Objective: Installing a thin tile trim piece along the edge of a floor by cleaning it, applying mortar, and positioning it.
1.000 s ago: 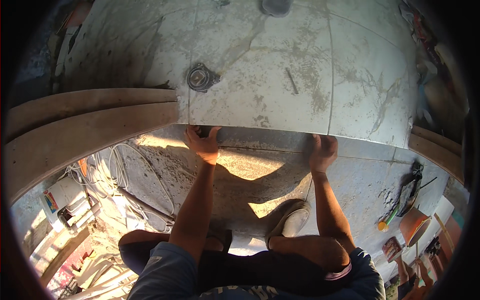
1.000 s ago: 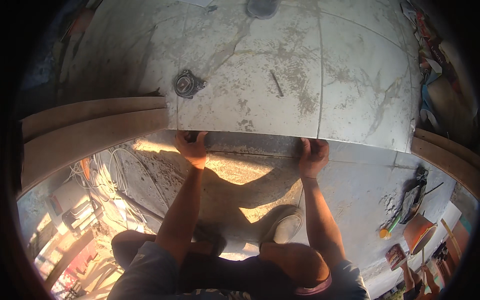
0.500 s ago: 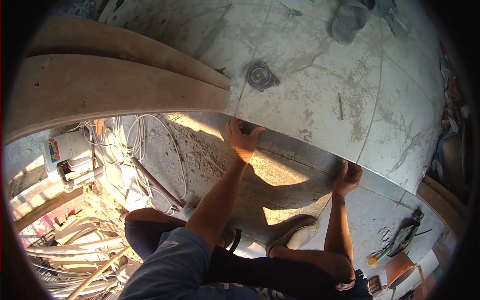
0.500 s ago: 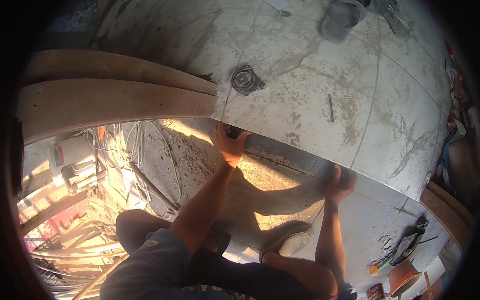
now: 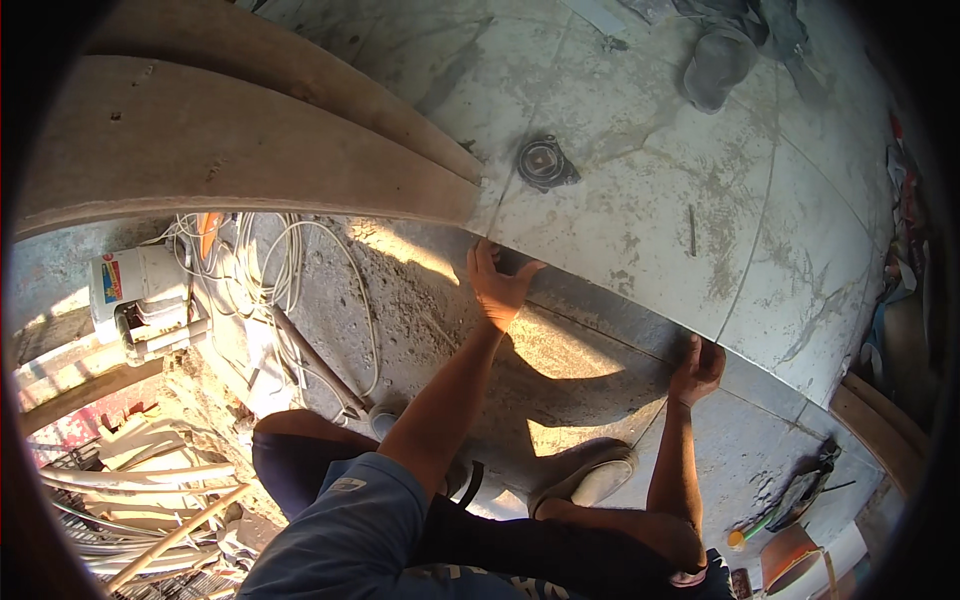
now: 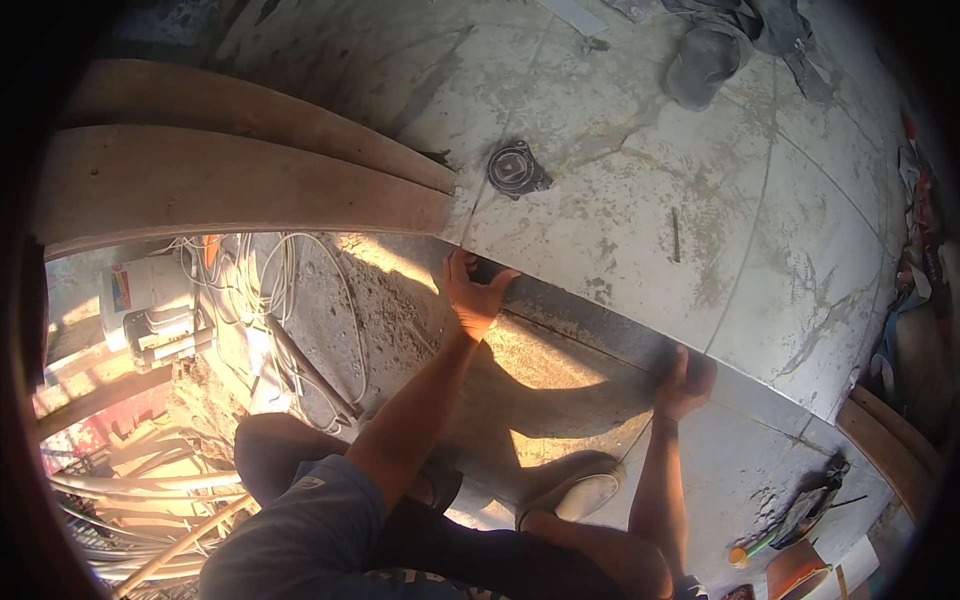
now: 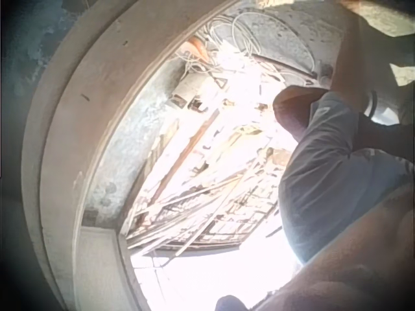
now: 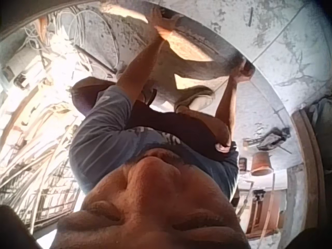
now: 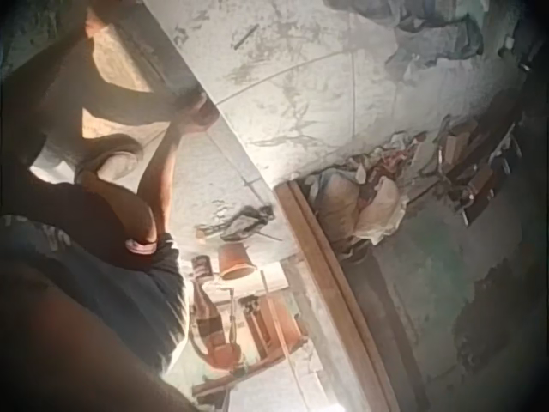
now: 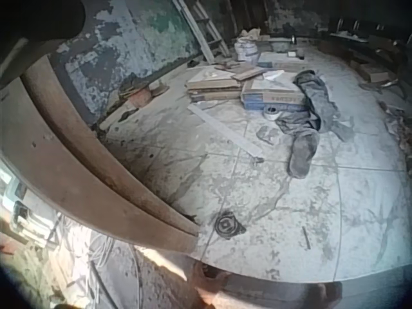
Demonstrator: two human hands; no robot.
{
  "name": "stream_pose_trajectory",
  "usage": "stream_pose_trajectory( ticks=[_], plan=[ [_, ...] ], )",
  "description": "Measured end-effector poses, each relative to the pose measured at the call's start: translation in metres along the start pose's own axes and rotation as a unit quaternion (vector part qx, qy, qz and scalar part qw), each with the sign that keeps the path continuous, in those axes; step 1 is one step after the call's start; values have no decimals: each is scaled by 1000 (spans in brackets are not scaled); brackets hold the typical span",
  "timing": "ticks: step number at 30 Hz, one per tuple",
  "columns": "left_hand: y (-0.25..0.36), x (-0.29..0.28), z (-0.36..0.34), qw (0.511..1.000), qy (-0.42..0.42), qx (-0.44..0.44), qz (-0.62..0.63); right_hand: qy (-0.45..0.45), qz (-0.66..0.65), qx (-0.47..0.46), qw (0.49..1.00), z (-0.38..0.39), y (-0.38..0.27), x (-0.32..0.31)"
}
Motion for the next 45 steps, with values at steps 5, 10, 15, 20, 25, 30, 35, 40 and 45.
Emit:
stream_pose_trajectory(
  ticks=[5, 10, 15, 20, 25, 30, 35, 40, 45],
  plan=[
    [0, 3, 1, 1000, -9, 1, -3, 30, -14, -39, 999, 0, -6, -5],
    [2, 3, 2, 1000, -11, 9, -22, 25, -79, -11, 996, -2, -3, -4],
    [6, 5, 2, 999, -5, 41, -14, 67, 54, -55, 995, 0, -25, -12],
    [-1, 7, 4, 1000, 0, 20, -12, 58, 20, -25, 998, -2, -30, -12],
    [-10, 9, 4, 1000, 11, -3, 7, 49, -2, -17, 999, -3, -29, -12],
    [-13, 9, 4, 1000, 10, -7, -4, 29, -44, 10, 999, -3, -25, -8],
    [-15, 9, 3, 1000, 5, -12, -13, 35, -27, 22, 999, -3, -26, -8],
    [-17, 11, 5, 999, -6, -32, -36, 28, -24, -6, 999, -3, -28, -7],
    [-24, 12, 8, 997, -2, -70, -26, 42, -6, -7, 999, -5, -25, -10]
  ],
)
Point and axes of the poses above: each hand's wrist, its own z-axis away from the middle knuckle, its own x-axis out of the palm, y = z × x, the point moved 10 cm from there along -z, towards the middle knuckle, and after that the axes turned 8 degrees about x, right-handed, at the moved point
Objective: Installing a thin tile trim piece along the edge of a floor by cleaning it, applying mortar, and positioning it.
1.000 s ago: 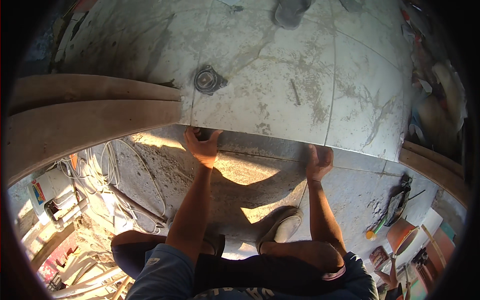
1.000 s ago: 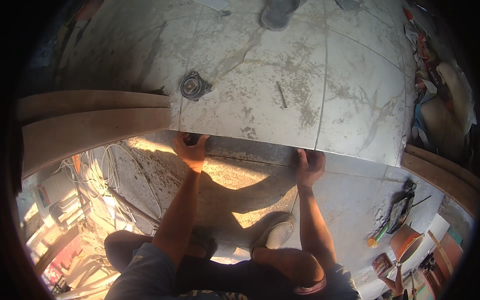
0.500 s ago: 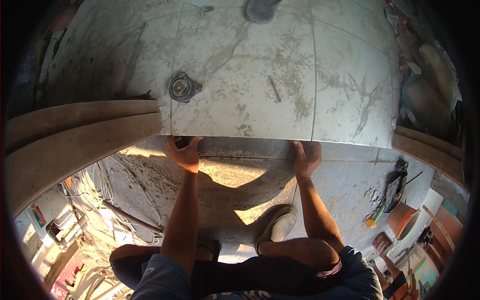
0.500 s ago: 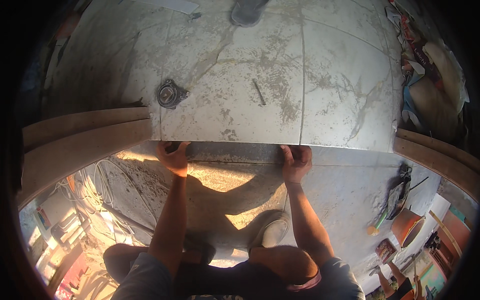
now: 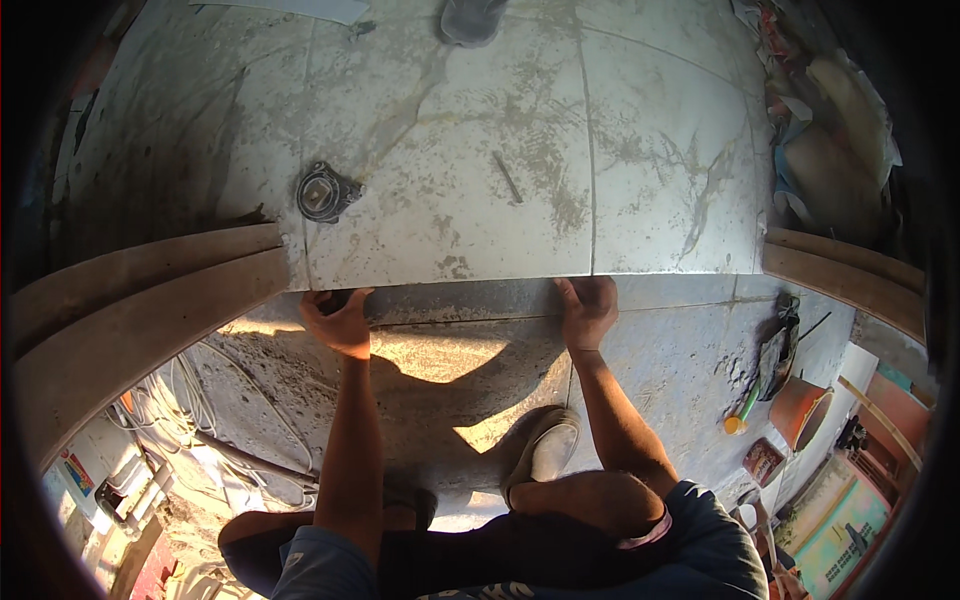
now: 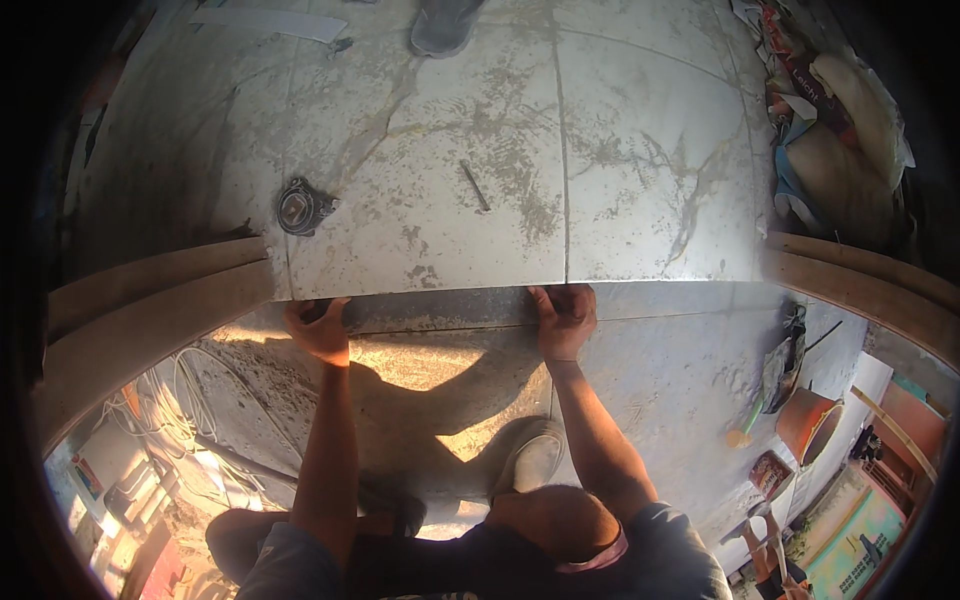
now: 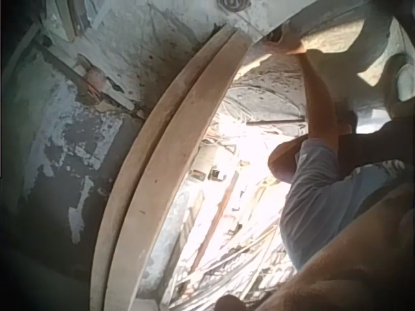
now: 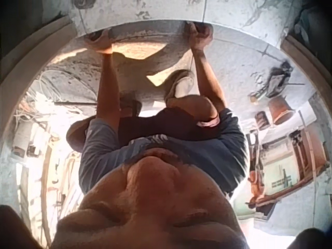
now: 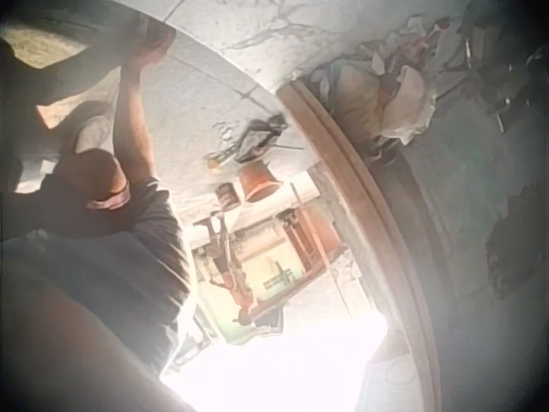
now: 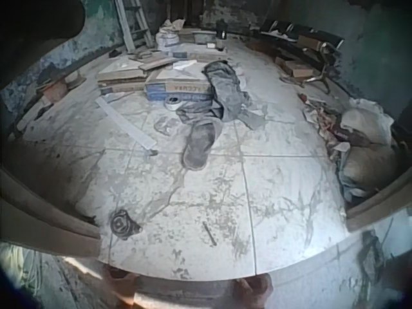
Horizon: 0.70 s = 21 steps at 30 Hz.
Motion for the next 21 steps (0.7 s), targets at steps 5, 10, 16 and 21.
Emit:
stream_pose_trajectory(
  ticks=[5, 10, 16, 21],
  plan=[
    [-4, 3, 1, 1000, -18, 4, -1, 1, 32, -40, 999, -2, -6, -4],
    [-1, 4, 1, 998, -5, 50, 42, 12, 28, -34, 999, -3, -5, -7],
    [-6, 4, 2, 998, 2, 51, 32, 14, 46, -48, 998, -3, -8, -7],
    [-9, 5, 4, 998, 1, 42, 45, 7, 28, -34, 999, -3, -5, -7]
  ],
)
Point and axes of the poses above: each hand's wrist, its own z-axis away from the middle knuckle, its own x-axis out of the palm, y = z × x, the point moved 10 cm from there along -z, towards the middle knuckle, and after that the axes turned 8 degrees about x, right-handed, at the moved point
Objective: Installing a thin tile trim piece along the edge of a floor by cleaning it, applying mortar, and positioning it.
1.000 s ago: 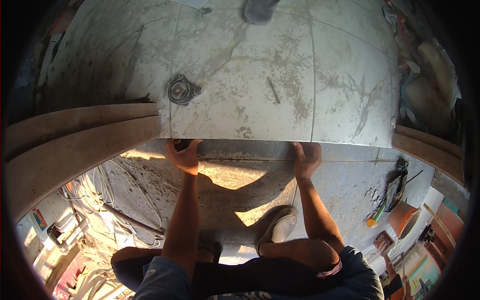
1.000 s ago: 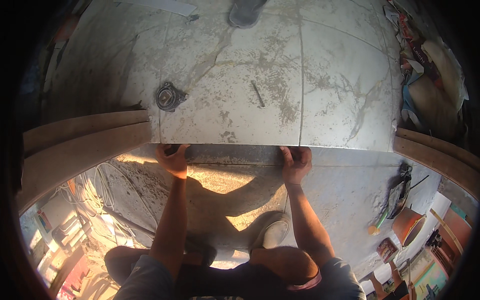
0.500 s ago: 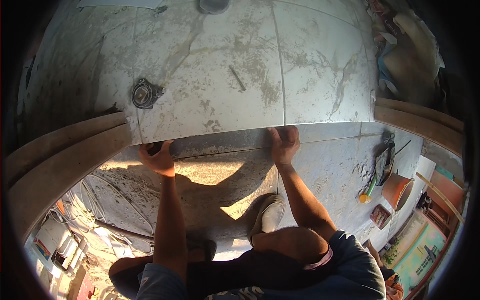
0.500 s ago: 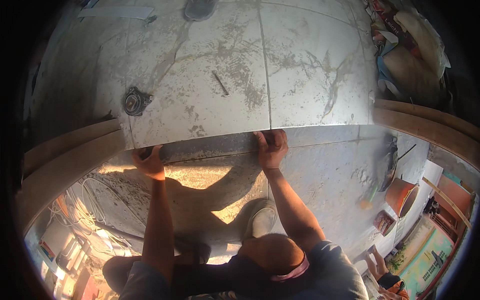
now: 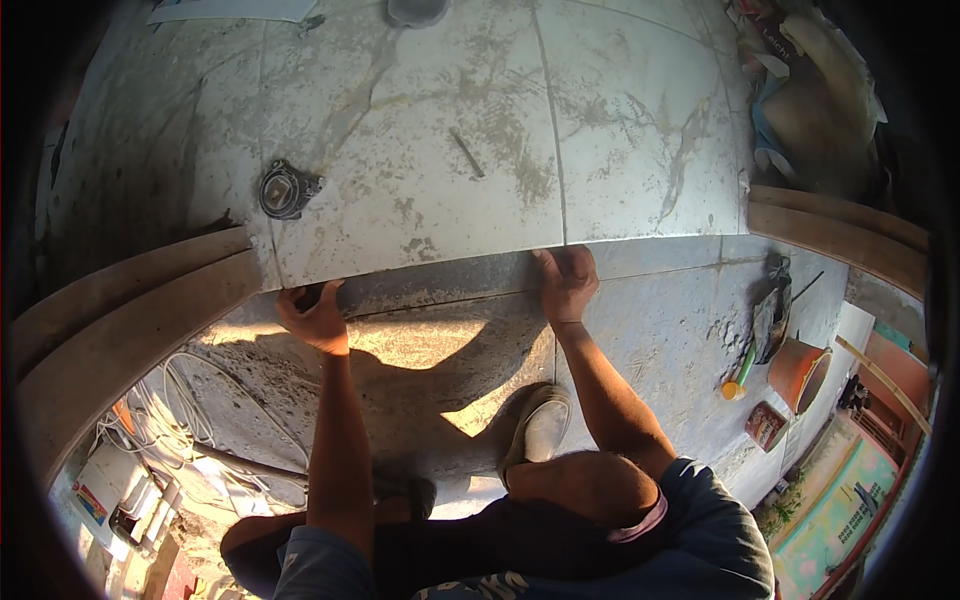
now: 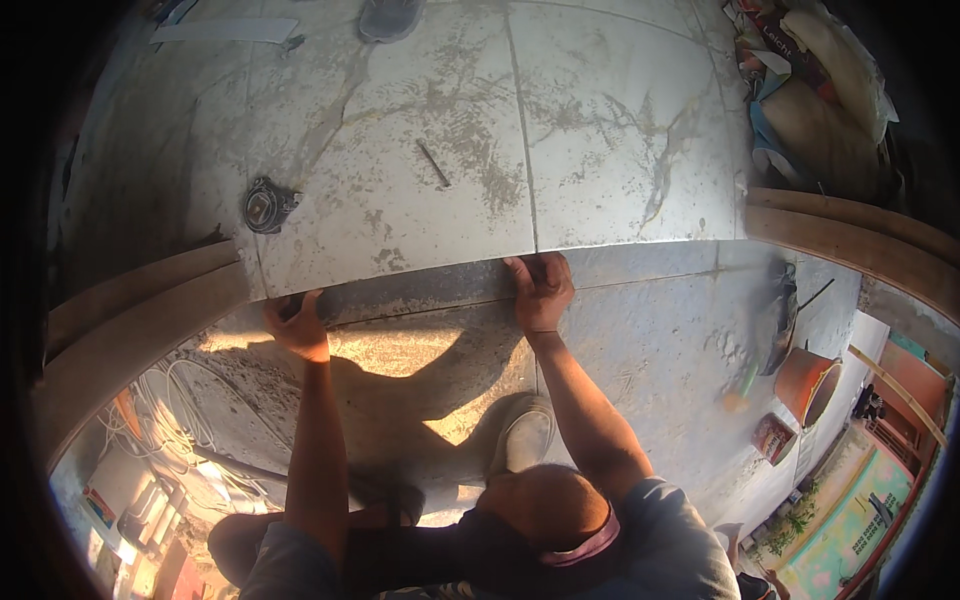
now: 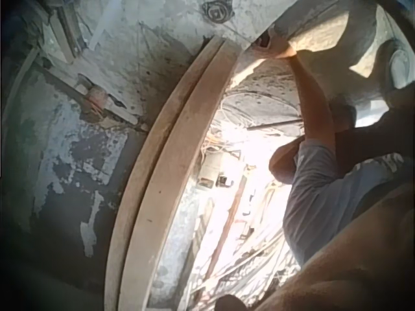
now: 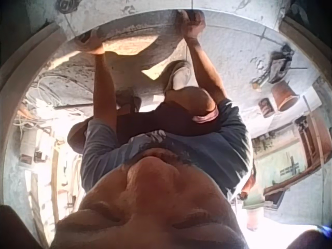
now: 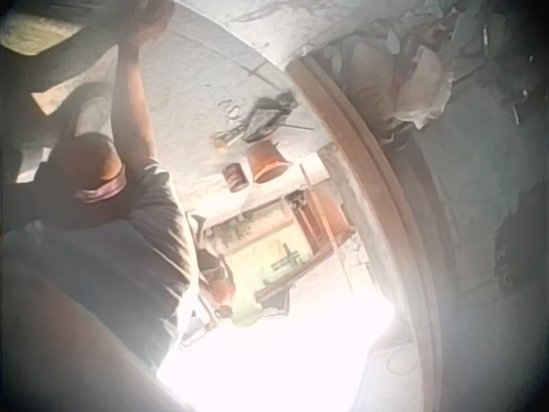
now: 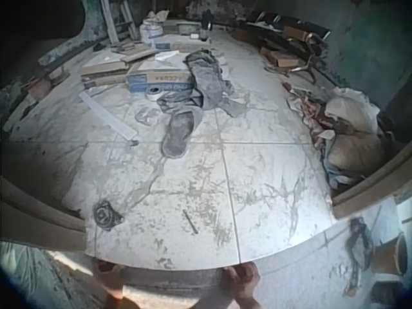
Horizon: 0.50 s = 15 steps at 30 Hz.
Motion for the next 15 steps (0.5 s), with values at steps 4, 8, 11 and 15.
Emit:
stream_pose_trajectory(
  ticks=[4, 8, 11, 15],
  plan=[
    [13, -4, -2, 998, -2, 52, -38, -23, -45, 42, 998, 2, 8, 5],
    [18, -5, -1, 996, -7, 72, -58, -38, -97, 53, 993, 3, 10, 10],
    [7, -5, -1, 1000, -5, 28, 11, -23, -91, 31, 995, 4, 6, 8],
    [3, -6, -2, 999, -10, 11, 35, -25, -54, 56, 997, 5, 13, 11]
  ],
)
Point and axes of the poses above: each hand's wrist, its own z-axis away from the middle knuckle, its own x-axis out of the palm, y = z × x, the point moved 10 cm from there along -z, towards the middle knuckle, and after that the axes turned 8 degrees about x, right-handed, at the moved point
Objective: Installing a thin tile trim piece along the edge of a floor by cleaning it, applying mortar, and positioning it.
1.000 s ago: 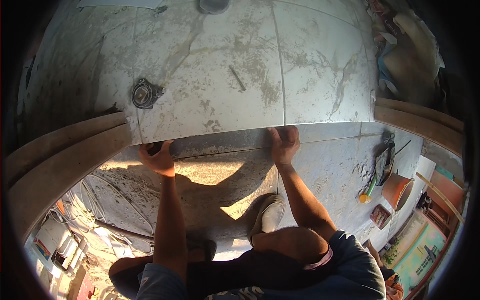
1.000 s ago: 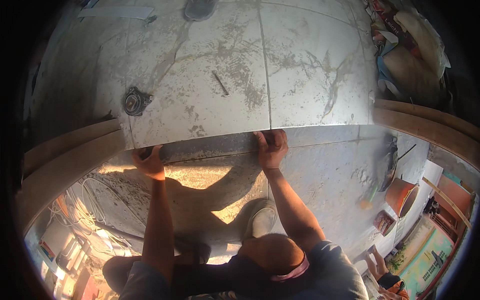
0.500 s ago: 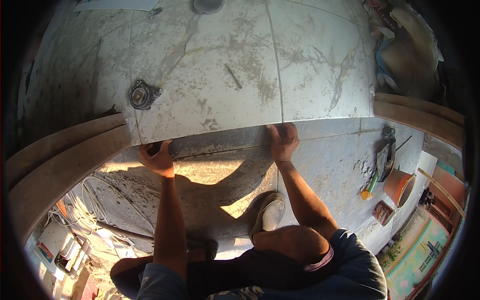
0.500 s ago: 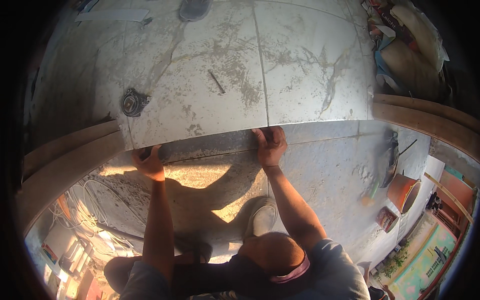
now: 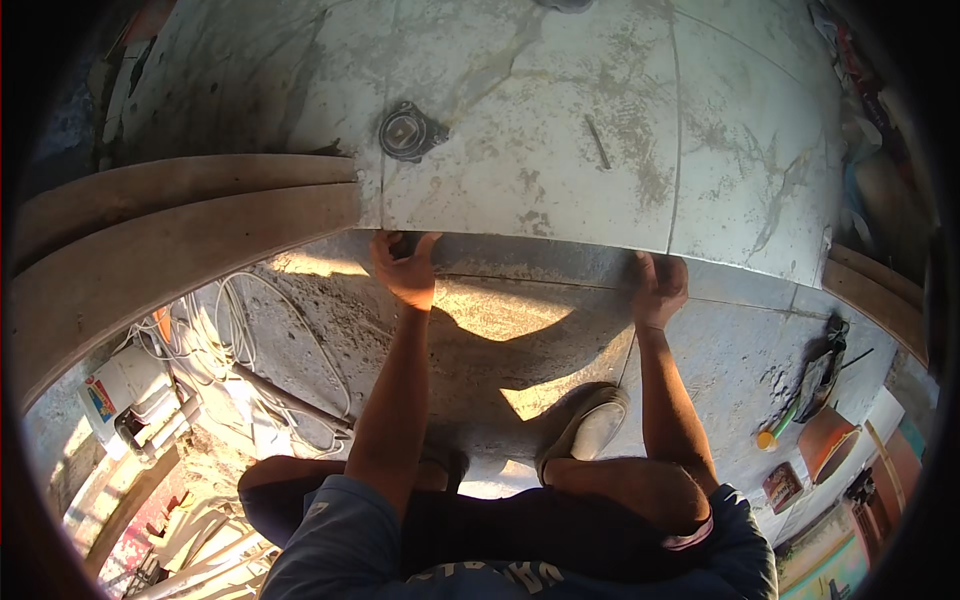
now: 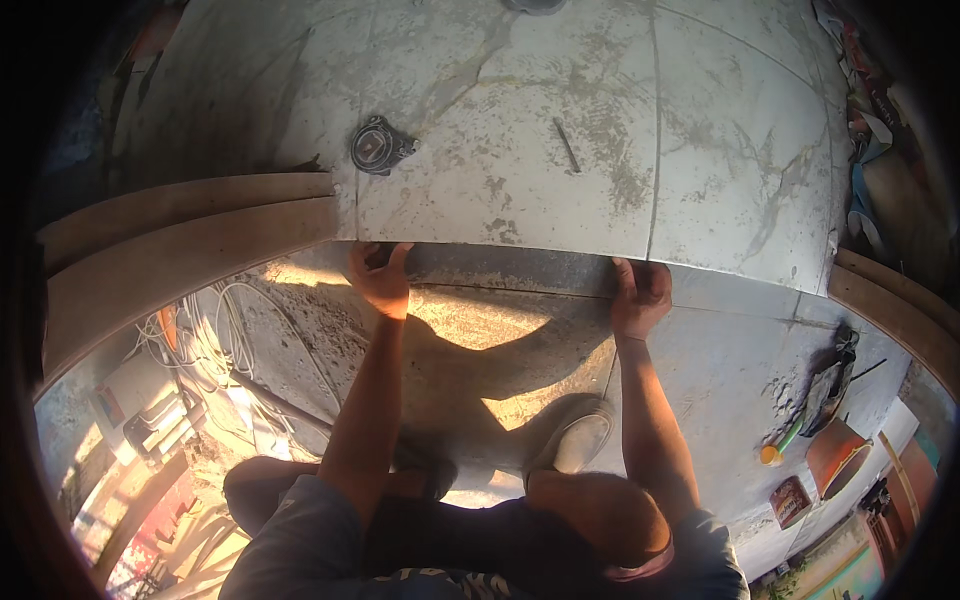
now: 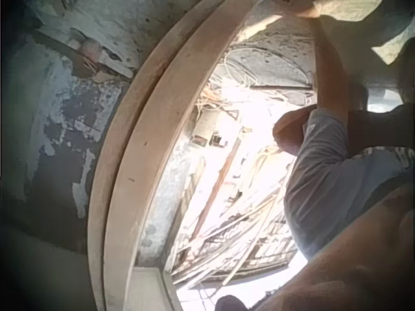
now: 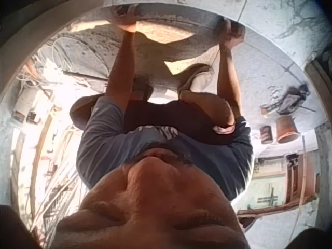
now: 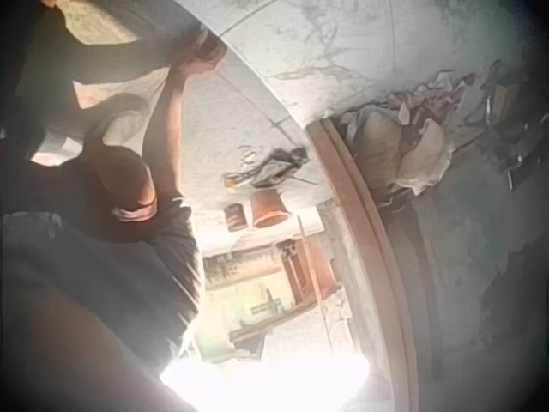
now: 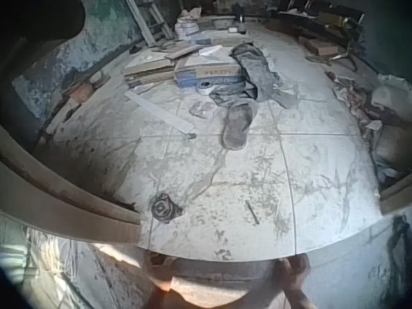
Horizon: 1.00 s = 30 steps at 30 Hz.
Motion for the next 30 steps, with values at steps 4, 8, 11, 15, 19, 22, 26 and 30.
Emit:
stream_pose_trajectory(
  ticks=[4, 8, 11, 15, 19, 22, 26, 30],
  plan=[
    [12, -2, -4, 999, -3, 42, -34, 14, -23, -14, 1000, 1, 4, 0],
    [-5, 1, -4, 997, -8, -71, -1, 9, -26, -21, 999, 0, 11, 4],
    [-11, -3, -5, 994, 1, -113, -6, 13, -6, -43, 999, 0, 12, 3],
    [-14, -2, -7, 990, -18, -140, -3, 11, 67, -55, 996, -1, 13, 3],
    [-5, -9, -13, 995, -17, -101, -18, -24, 27, -45, 998, -2, 15, 6],
    [4, -12, -17, 998, -20, -50, -30, -36, 29, -40, 998, -2, 11, 5],
    [-9, -10, -13, 994, -66, -81, 25, -47, 90, -86, 991, 3, -1, 3],
    [-19, -5, 3, 977, -139, -113, 119, -99, -71, -23, 992, 7, 23, -12]
  ],
)
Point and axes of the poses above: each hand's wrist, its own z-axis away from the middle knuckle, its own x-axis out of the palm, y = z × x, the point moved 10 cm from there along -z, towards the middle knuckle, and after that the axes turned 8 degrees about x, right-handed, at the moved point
